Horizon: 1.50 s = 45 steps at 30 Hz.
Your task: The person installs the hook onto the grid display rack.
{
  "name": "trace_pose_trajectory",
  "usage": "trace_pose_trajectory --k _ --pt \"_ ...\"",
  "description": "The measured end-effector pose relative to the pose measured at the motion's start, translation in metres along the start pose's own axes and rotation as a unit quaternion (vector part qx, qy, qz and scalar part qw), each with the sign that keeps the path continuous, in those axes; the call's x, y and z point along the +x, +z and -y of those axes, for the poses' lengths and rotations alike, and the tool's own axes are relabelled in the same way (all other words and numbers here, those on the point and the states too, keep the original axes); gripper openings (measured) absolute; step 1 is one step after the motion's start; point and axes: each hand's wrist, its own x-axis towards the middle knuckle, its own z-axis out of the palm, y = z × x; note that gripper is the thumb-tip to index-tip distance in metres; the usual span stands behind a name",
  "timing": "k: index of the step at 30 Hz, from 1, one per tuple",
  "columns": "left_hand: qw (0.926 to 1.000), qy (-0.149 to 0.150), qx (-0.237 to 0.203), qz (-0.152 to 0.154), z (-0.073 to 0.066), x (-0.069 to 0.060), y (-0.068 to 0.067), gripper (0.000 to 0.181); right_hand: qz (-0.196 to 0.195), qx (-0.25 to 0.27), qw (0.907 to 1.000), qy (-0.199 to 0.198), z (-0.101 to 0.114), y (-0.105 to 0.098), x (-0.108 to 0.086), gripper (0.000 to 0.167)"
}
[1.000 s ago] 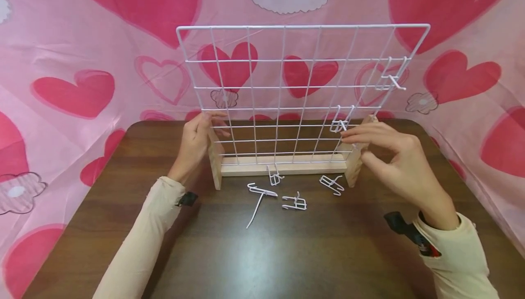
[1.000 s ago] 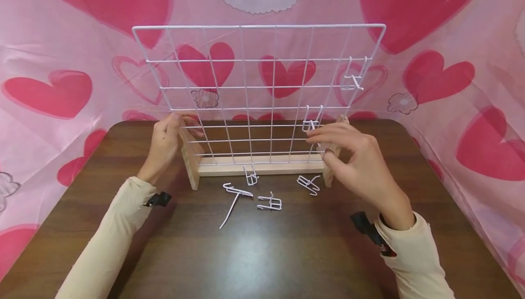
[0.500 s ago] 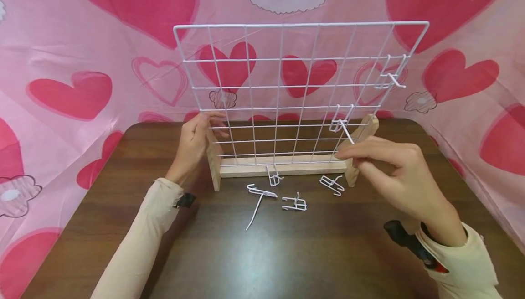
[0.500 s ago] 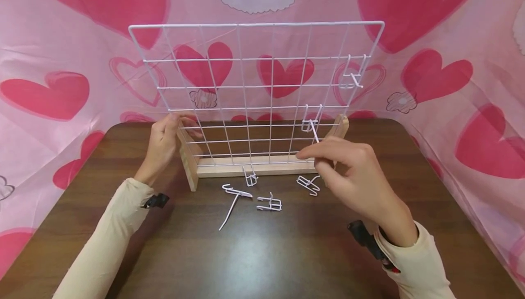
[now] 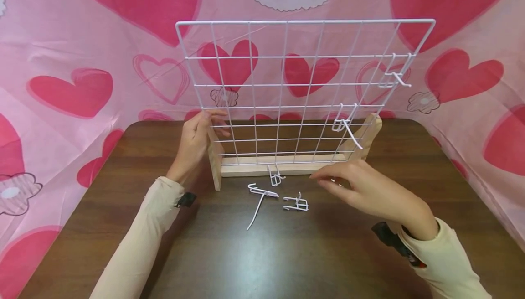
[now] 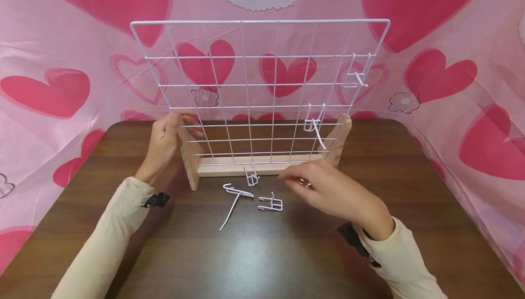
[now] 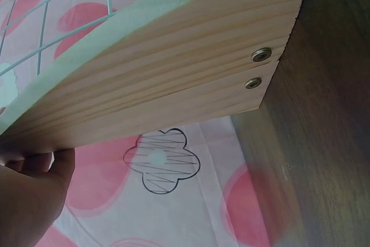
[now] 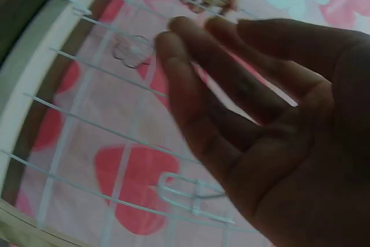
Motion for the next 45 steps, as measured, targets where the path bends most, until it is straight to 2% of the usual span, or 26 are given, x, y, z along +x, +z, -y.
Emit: trace_pose_trajectory --k 3,5,13,18,22,27,33,36,42,45 --pt "1.0 -0.006 0.002 0.002 0.001 0.0 0.001 0.038 0.044 0.003 0.9986 0.029 -0.008 0.011 0.0 0.022" --pt "1.0 -0.006 0.007 0.004 0.002 0.0 0.002 0.038 0.054 0.005 0.9978 0.038 -0.013 0.017 -0.002 0.021" --pt "0.9997 0.005 0.025 -0.002 0.0 0.001 0.0 0.038 0.016 -0.03 0.9971 0.067 -0.048 0.03 -0.008 0.021" --pt "0.9996 0.005 0.027 -0.003 0.001 0.0 -0.001 0.038 -0.006 -0.055 0.9964 0.065 -0.073 0.03 -0.01 0.021" --pt "0.9996 0.006 0.027 0.001 0.001 -0.001 -0.002 0.038 -0.009 -0.058 0.9957 0.072 -0.085 0.029 -0.013 0.021" --pt "0.9997 0.009 0.022 0.003 0.001 0.0 -0.002 0.037 -0.006 -0.055 0.9957 0.075 -0.091 0.033 -0.016 0.021" --pt "0.9999 -0.002 0.013 0.005 0.002 0.002 -0.001 0.037 0.049 -0.102 0.9882 0.103 -0.091 0.043 -0.017 0.033" --pt "0.9999 -0.001 0.014 0.004 0.001 0.002 0.001 0.036 0.062 -0.115 0.9849 0.114 -0.089 0.046 -0.018 0.034" --pt "0.9999 -0.005 0.012 -0.003 -0.001 0.001 0.001 0.037 0.07 -0.083 0.9868 0.12 -0.086 0.049 -0.018 0.031" --pt "0.9999 -0.002 0.017 -0.002 0.004 0.001 -0.002 0.037 0.077 -0.074 0.9876 0.115 -0.085 0.049 -0.018 0.032"
